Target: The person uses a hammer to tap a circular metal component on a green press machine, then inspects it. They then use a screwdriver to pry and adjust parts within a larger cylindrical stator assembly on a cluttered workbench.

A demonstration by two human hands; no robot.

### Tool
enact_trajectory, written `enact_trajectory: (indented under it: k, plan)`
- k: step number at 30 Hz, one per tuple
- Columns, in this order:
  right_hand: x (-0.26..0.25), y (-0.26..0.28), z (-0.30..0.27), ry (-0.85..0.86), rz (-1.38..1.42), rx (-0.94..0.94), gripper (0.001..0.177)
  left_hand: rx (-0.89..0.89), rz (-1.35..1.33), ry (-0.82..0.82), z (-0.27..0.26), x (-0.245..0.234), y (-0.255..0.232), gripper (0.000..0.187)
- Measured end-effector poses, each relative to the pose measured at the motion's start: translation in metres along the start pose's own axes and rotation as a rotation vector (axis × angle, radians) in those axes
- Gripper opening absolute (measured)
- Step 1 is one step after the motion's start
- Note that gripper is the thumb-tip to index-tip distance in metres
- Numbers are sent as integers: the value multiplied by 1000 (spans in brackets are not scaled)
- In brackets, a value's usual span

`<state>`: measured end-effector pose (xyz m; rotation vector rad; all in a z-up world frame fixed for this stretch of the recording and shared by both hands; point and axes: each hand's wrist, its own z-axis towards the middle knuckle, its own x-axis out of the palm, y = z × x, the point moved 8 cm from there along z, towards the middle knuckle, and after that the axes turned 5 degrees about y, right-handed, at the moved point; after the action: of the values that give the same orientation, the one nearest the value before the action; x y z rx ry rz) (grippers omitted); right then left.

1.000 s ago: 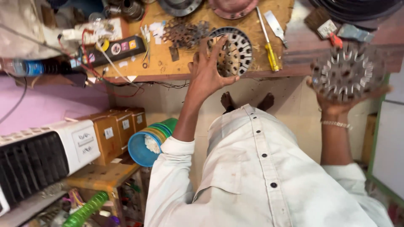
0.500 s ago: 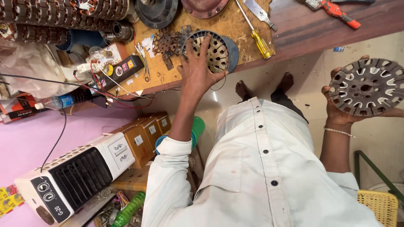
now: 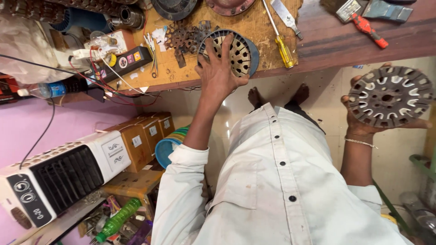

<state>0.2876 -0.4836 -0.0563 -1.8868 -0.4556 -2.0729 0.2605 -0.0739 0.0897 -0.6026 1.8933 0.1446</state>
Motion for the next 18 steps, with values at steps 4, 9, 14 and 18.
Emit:
enact_trajectory:
  k: [4,9,14,18]
  plan:
    - [-29,11,-16,-23,-33,-7,93,59,17,50,2,5,5,131]
    - [-76,32,-13,-99,-212,30,61,153,24,-113,6,-2,3,146]
    - [-69,38,-7,-44,-183,32,77,72,-6,-51,8,16,-1,137]
    - [-48,37,0,41,-335,53,84,61,-15,-68,10,17,-7,135]
